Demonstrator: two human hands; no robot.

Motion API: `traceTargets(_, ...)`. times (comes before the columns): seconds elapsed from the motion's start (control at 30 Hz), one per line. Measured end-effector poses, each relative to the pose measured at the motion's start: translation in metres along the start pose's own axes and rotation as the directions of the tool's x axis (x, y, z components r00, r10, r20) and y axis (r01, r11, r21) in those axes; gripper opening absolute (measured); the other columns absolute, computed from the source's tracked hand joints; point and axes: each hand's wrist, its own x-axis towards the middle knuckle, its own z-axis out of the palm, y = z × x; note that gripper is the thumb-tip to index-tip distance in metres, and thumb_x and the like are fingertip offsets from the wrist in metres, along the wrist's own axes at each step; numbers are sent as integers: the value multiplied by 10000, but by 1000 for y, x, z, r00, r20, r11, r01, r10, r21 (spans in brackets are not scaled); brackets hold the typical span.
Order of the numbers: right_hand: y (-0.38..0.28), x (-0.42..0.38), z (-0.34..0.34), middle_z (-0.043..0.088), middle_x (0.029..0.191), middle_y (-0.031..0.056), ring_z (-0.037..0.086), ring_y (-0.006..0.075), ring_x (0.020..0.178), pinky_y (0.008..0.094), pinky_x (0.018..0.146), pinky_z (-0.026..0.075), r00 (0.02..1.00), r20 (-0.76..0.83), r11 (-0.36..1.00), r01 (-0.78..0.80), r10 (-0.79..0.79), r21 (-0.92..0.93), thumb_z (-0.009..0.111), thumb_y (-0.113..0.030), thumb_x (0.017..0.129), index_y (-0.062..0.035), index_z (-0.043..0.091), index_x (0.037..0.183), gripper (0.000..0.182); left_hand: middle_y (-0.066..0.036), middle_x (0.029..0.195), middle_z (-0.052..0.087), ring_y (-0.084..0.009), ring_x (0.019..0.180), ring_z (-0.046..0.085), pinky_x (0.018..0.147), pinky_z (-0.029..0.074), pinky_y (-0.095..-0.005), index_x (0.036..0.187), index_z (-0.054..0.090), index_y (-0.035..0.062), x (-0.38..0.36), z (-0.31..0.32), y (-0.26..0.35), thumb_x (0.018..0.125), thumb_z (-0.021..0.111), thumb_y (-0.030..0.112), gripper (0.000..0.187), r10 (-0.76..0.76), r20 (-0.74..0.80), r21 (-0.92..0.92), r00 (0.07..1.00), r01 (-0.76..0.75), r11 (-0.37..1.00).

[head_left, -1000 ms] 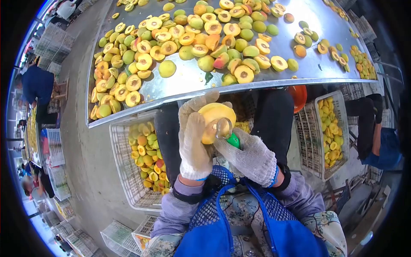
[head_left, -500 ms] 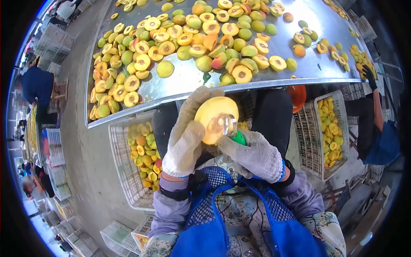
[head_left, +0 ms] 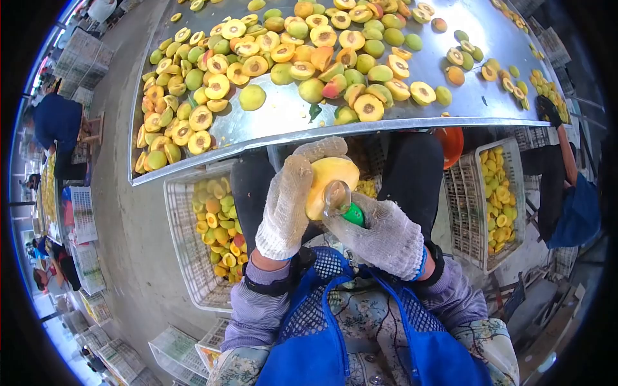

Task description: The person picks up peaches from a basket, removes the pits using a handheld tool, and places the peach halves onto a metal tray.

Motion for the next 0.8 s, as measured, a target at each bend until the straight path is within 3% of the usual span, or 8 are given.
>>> traceTargets(0.2,-13,-1,-11,602,886,87,653,258,660,366,531,524,969,89,950,-243,230,197,654,-204,866,-210,654,1144,278,-183,1128,649,-247,981,646,868,532,-332,1248,551,-46,-2,6,0,910,325,737,882,78,-47,36,996,-76,996)
traceTargets(0.27,-15,-2,-16,617,866,84,658,253,651,361,538,528,971,102,948,-235,217,215,639,-204,886,-204,654,1142,257,-155,1139,643,-215,1032,628,872,509,-312,1244,567,-21,-2,1,0,953,553,467,569,133,37,123,990,-137,983)
traceTargets(0.37,-17,0,-21,620,833,80,657,248,639,351,543,531,969,140,956,-226,202,185,616,-192,898,-206,651,1138,243,-192,1108,649,-243,926,641,836,527,-328,1233,558,-51,-1,9,14,900,279,765,924,161,67,331,985,-174,927)
traceTargets(0.43,-23,4,-26,625,861,84,662,251,663,338,556,537,840,295,796,-533,456,287,611,-162,885,-191,641,1146,264,-188,1093,652,-234,922,637,823,523,-316,1222,566,-53,0,0,19,918,290,736,890,129,121,453,984,-170,875)
traceTargets(0.57,-24,9,-39,620,946,107,662,265,691,340,569,542,789,442,800,-558,427,223,633,-136,835,-145,634,1149,314,-163,1038,661,-209,914,630,816,508,-297,1176,593,-56,11,-2,32,974,340,597,729,-15,195,443,981,-74,894)
traceTargets(0.67,-4,2,-27,629,955,121,668,261,726,336,585,547,888,377,911,-358,264,207,633,-116,822,-101,628,1154,333,-131,980,669,-183,909,626,825,492,-286,1124,622,-56,18,-1,40,1029,400,432,545,-172,247,255,954,107,961)
traceTargets(0.73,17,-3,-10,614,922,118,659,262,761,351,596,544,945,82,926,327,-317,-189,632,-112,813,-93,618,1178,367,-120,990,663,-180,915,617,835,486,-284,1124,622,-55,23,-2,32,1030,393,440,553,-164,258,225,952,105,969)
traceTargets(0.8,20,-7,-11,608,916,113,654,264,778,357,605,542,954,84,921,299,-287,-249,632,-114,816,-98,609,1194,379,-109,1001,657,-177,921,607,844,480,-282,1125,621,-53,27,1,26,1031,387,448,561,-159,276,196,948,107,975)
